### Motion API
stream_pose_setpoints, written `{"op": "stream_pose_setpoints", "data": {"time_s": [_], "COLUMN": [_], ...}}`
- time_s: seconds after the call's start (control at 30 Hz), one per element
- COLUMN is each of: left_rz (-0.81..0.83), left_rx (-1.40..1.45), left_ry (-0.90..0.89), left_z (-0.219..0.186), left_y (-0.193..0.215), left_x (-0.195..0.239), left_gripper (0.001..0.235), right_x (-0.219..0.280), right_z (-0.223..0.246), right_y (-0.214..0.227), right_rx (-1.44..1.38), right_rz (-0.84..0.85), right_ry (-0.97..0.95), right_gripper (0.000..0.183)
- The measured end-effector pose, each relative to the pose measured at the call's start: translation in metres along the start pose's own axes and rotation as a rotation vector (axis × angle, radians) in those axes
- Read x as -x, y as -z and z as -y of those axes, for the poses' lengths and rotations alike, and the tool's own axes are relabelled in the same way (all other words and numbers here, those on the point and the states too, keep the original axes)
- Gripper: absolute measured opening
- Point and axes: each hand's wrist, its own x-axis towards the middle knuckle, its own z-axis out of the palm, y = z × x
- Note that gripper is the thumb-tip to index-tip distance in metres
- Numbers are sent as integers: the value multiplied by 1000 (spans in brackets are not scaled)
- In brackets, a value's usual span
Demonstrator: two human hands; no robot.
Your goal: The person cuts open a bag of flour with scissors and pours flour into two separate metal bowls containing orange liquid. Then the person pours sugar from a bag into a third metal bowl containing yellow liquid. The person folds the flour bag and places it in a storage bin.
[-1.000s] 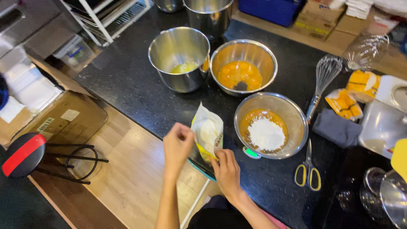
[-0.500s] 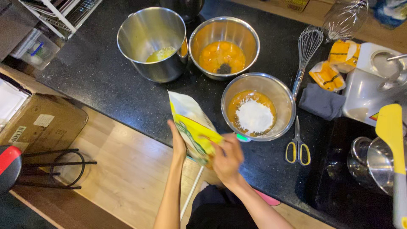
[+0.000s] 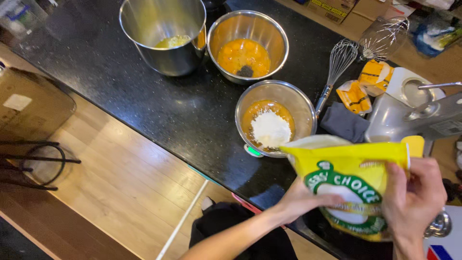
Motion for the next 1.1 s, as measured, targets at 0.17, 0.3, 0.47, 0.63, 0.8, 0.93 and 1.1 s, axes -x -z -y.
{"op": "stream_pose_setpoints", "data": {"time_s": [0.17,0.3,0.47,0.63,0.8,0.93,1.1], "left_rz": [-22,-36,-74,-54,-8,-9,7], "left_rx": [20,237,334,363,373,395,436], "left_ry": [12,27,11,-5,-28,0,6], "left_z": [57,81,86,82,76,78,82], "left_y": [1,6,11,9,13,16,21], "left_x": [-66,-96,-112,-118,-123,-127,-131], "left_gripper": [64,57,57,55,52,52,50], "right_x": [-53,-88,-119,-132,-135,-135,-136], "right_z": [-27,-33,-27,-18,-16,-19,-18], "right_y": [-6,-25,-48,-60,-65,-70,-74], "right_rx": [158,217,149,98,175,169,162], "right_rz": [80,202,300,352,346,302,340], "right_ry": [94,214,301,258,239,288,358], "right_gripper": [19,21,20,15,22,20,20]}}
